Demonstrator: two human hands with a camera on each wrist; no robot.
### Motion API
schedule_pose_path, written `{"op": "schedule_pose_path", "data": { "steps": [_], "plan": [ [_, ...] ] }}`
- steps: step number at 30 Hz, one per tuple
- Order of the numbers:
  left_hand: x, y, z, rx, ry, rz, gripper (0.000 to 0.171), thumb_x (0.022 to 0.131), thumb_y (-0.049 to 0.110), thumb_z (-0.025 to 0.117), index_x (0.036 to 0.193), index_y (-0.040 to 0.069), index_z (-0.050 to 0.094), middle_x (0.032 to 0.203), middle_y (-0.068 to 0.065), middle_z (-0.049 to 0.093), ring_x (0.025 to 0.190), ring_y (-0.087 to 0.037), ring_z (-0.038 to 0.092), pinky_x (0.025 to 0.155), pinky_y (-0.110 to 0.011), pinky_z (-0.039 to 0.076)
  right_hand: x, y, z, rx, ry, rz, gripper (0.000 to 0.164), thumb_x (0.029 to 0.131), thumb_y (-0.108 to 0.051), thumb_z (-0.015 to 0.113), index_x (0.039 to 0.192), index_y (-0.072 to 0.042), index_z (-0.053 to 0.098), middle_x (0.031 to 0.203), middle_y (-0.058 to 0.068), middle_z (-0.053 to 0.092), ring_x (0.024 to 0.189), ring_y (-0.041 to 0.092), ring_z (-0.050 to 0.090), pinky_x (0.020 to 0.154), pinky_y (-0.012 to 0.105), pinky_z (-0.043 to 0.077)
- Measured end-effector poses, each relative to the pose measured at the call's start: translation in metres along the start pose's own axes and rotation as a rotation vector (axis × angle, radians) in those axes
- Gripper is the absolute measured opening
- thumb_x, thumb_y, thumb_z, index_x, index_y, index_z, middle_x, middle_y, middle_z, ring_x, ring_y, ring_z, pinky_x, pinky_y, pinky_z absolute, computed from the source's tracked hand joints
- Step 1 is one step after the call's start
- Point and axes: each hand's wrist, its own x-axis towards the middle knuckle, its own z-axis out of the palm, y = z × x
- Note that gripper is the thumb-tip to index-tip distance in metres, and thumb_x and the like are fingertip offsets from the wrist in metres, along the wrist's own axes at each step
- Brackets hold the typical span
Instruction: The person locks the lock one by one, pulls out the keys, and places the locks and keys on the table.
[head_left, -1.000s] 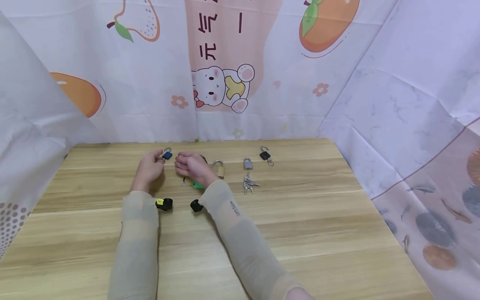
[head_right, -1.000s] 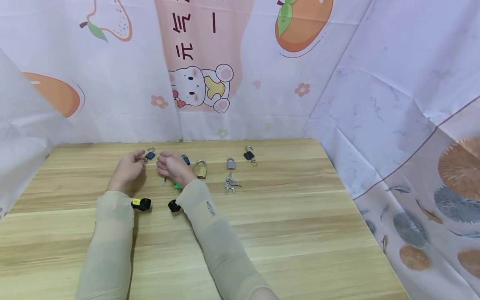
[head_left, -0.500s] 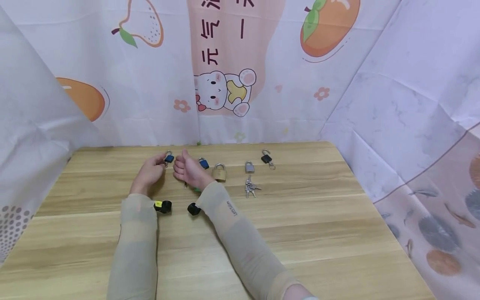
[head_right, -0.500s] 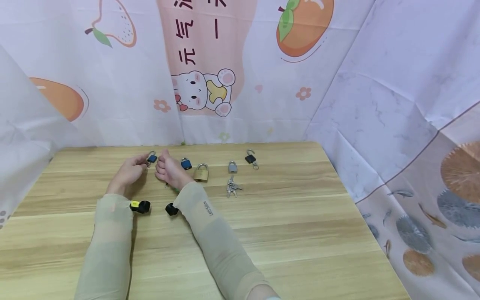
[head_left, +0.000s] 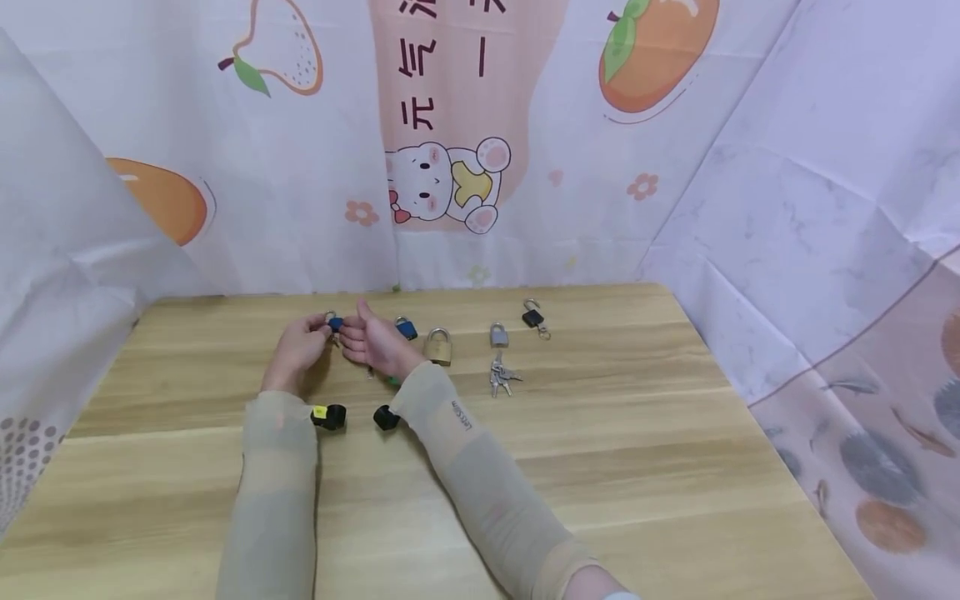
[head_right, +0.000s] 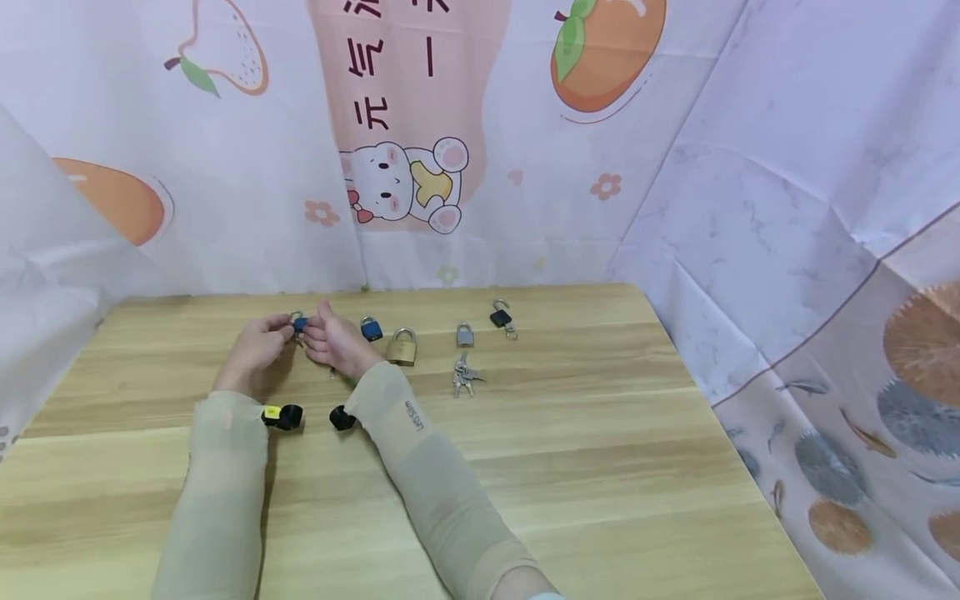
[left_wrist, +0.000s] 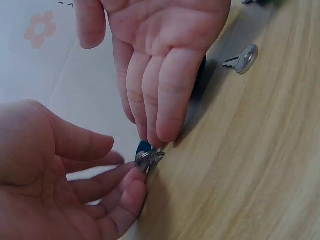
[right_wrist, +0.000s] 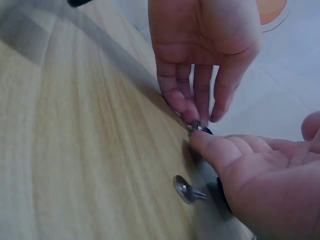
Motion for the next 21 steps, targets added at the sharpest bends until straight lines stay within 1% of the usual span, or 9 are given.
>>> {"op": "schedule_pose_path", "data": {
  "steps": [4,6,9,11,12,14,16,19,21],
  "plan": [
    [0.0,0.002,0.001,-0.032,0.022,-0.016,0.05,0.108,0.009,0.038,0.154,-0.01,0.028,0.154,-0.029,0.038,0.141,-0.039,0.037,0.118,-0.048,0.031,-0.007,-0.006,0.002,-0.014,-0.001,0.003,0.074,0.109,-0.052,0.029,0.153,0.008,0.033,0.157,0.024,0.037,0.144,0.034,0.039,0.114,0.044,0.038],
    [-0.002,0.002,0.002,-0.085,0.026,-0.03,0.048,0.108,0.006,0.038,0.153,-0.01,0.03,0.154,-0.028,0.038,0.138,-0.037,0.041,0.116,-0.044,0.036,-0.011,-0.008,0.002,-0.028,-0.005,0.007,0.073,0.109,-0.051,0.03,0.153,0.008,0.033,0.156,0.024,0.038,0.143,0.034,0.039,0.114,0.043,0.038],
    [-0.005,0.005,0.004,-0.147,0.053,-0.042,0.047,0.107,0.003,0.039,0.153,-0.008,0.032,0.154,-0.026,0.04,0.133,-0.033,0.046,0.11,-0.037,0.044,-0.016,-0.01,0.001,-0.074,-0.022,0.003,0.073,0.11,-0.05,0.03,0.153,0.007,0.033,0.157,0.023,0.038,0.143,0.032,0.04,0.114,0.042,0.039],
    [-0.007,0.007,0.005,-0.2,0.071,-0.045,0.047,0.107,0.002,0.041,0.153,-0.007,0.034,0.154,-0.025,0.04,0.132,-0.031,0.048,0.107,-0.032,0.047,-0.019,-0.01,0.001,-0.11,-0.032,-0.009,0.072,0.11,-0.05,0.031,0.153,0.007,0.034,0.156,0.021,0.04,0.142,0.03,0.041,0.113,0.041,0.04],
    [-0.008,0.007,0.006,-0.209,0.082,-0.046,0.047,0.107,0.002,0.043,0.152,-0.007,0.035,0.153,-0.025,0.042,0.13,-0.03,0.05,0.105,-0.031,0.048,-0.021,-0.011,0.001,-0.124,-0.036,-0.014,0.071,0.11,-0.05,0.031,0.153,0.006,0.035,0.156,0.02,0.04,0.142,0.029,0.042,0.113,0.04,0.04],
    [-0.011,0.007,0.007,-0.249,0.101,-0.048,0.047,0.107,0.003,0.047,0.152,-0.006,0.037,0.15,-0.024,0.045,0.126,-0.026,0.053,0.104,-0.029,0.049,-0.025,-0.012,0.001,-0.143,-0.04,-0.02,0.07,0.11,-0.05,0.031,0.153,0.004,0.037,0.155,0.019,0.042,0.142,0.028,0.042,0.112,0.039,0.041],
    [-0.013,0.007,0.008,-0.313,0.12,-0.06,0.048,0.105,0.003,0.051,0.151,-0.004,0.04,0.146,-0.022,0.049,0.121,-0.022,0.056,0.103,-0.028,0.049,-0.029,-0.012,0.0,-0.152,-0.039,-0.027,0.068,0.11,-0.049,0.031,0.153,0.004,0.039,0.154,0.018,0.044,0.142,0.028,0.043,0.112,0.038,0.041],
    [-0.015,0.01,0.01,-0.413,0.148,-0.078,0.051,0.102,0.002,0.058,0.151,-0.002,0.043,0.137,-0.015,0.055,0.113,-0.014,0.06,0.103,-0.027,0.048,-0.035,-0.015,-0.002,-0.152,-0.045,-0.05,0.065,0.111,-0.045,0.031,0.152,0.004,0.038,0.154,0.019,0.043,0.143,0.03,0.04,0.114,0.039,0.038],
    [-0.016,0.012,0.011,-0.469,0.155,-0.083,0.052,0.1,-0.001,0.061,0.15,-0.002,0.045,0.13,-0.01,0.058,0.109,-0.012,0.061,0.104,-0.028,0.048,-0.039,-0.016,-0.004,-0.145,-0.048,-0.074,0.063,0.112,-0.043,0.031,0.152,0.005,0.039,0.154,0.02,0.043,0.144,0.031,0.039,0.116,0.04,0.035]
  ]
}}
